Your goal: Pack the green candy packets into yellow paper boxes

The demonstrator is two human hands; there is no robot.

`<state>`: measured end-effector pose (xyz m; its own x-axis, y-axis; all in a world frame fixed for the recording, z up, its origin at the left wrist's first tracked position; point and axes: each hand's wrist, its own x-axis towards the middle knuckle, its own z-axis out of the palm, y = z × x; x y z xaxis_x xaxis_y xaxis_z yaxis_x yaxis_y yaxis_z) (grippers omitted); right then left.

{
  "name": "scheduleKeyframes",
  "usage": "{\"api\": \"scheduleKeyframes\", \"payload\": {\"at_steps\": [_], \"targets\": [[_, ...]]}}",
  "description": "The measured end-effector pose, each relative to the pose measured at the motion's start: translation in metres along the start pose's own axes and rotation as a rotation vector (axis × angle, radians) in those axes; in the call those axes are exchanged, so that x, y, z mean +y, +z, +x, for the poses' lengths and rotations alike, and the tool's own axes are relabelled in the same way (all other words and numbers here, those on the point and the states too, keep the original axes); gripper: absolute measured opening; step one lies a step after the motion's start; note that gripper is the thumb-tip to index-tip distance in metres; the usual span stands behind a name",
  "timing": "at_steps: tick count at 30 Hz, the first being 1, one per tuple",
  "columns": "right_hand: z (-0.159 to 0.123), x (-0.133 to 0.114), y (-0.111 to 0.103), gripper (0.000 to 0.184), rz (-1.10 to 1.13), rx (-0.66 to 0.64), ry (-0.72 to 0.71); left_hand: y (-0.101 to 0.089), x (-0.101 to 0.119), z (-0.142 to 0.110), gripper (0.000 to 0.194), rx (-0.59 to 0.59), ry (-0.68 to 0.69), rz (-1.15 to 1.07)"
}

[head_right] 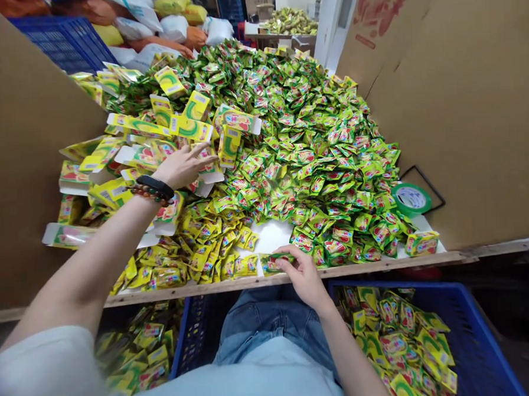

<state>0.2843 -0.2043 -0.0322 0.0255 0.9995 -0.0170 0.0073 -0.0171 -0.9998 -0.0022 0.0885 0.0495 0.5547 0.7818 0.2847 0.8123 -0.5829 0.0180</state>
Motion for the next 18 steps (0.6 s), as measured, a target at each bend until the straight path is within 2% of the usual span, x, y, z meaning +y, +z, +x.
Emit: {"api": "scheduleKeyframes", "payload": {"at_steps": [3, 6, 9, 12, 15, 18], "targets": [[0.000, -0.003, 0.000, 0.018, 0.048, -0.006, -0.002, -0.001, 0.022, -0.009, 0.035, -0.106, 0.073, 0.002], [0.000, -0.006, -0.002, 0.019, 0.092, 0.063, -0.002, -0.009, 0.056, -0.020, 0.040, -0.039, 0.100, -0.013], [0.001, -0.011, -0.003, 0.019, 0.102, 0.178, -0.025, -0.011, 0.098, -0.032, 0.045, -0.057, 0.212, -0.040], [0.003, -0.015, -0.003, 0.018, 0.114, 0.287, -0.080, 0.000, 0.134, -0.045, 0.053, -0.091, 0.272, -0.086], [0.003, -0.020, -0.002, 0.017, 0.124, 0.404, -0.157, 0.014, 0.163, -0.064, 0.060, -0.074, 0.255, -0.167], [0.003, -0.028, -0.002, 0.013, 0.076, 0.504, -0.276, 0.021, 0.189, -0.087, 0.059, -0.069, 0.247, -0.252]]}}
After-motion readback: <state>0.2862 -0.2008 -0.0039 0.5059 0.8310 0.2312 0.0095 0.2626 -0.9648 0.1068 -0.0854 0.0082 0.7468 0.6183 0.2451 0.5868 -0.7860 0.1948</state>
